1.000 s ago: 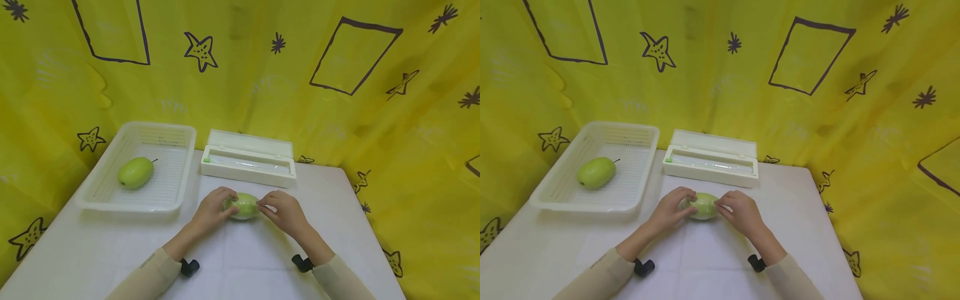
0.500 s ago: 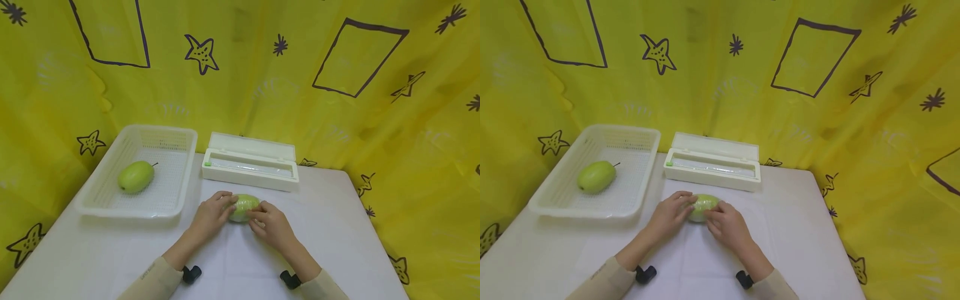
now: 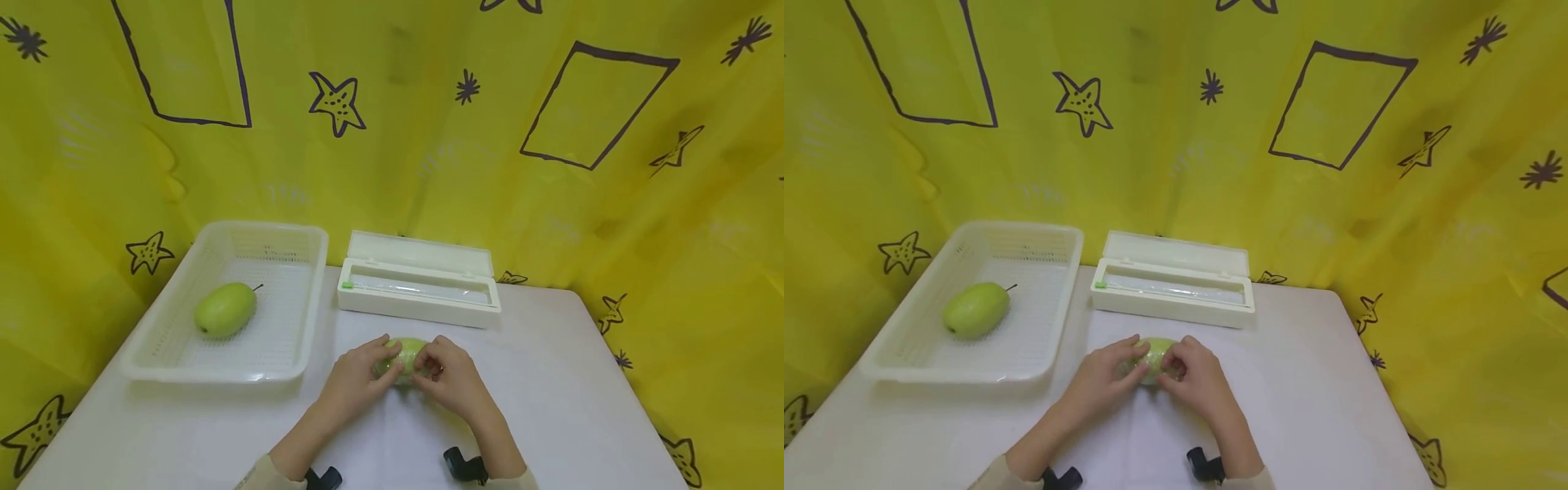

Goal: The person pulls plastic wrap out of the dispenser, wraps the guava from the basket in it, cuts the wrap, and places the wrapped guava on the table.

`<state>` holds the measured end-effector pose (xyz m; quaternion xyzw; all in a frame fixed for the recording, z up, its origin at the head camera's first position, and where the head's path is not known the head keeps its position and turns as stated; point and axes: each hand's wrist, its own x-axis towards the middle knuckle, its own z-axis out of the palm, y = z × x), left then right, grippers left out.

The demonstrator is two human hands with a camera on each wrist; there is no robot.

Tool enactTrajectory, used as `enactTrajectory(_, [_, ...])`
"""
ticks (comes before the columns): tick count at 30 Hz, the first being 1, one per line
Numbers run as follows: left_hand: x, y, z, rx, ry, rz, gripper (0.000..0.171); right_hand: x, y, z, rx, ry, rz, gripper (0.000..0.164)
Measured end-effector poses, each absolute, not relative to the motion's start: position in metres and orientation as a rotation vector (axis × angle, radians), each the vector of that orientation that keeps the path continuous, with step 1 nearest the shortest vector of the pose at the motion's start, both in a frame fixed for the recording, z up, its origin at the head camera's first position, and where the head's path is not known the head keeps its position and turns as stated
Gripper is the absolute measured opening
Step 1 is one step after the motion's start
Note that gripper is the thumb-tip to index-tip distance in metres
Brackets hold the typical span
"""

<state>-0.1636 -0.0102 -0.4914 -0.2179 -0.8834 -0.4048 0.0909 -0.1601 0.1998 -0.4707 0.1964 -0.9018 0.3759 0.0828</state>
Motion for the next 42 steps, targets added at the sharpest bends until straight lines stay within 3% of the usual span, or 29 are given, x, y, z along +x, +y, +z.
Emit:
enactTrajectory(11, [-0.164, 0.012, -0.484, -0.721, -2.588, -1.234, 0.038, -0.157, 0.227, -0.457, 0.602, -2.737, 1.154, 0.012])
enactTrajectory(17, [-0.166, 0.011, -0.486, -0.645, -2.581, -1.293, 0.033, -0.158, 0.23, -0.458, 0.479, -2.726, 1.118, 0.038])
enactTrajectory(24, [-0.165, -0.001, -0.493, -0.632, -2.632, -1.143, 0.024, -0.158, 0.224, -0.472, 0.127, -2.84, 1.057, 0.069])
enactTrajectory(32, [-0.17, -0.015, -0.489, -0.653, -2.637, -1.194, 0.03, -0.161, 0.21, -0.474, 0.11, -2.68, 1.361, 0.061])
enactTrajectory(39, [-0.169, -0.027, -0.492, -0.642, -2.677, -1.284, 0.058, -0.158, 0.191, -0.48, 0.118, -2.504, 1.589, 0.055])
enactTrajectory(42, [-0.168, -0.024, -0.494, -0.691, -2.688, -1.263, 0.058, -0.155, 0.192, -0.48, 0.105, -2.491, 1.623, 0.055])
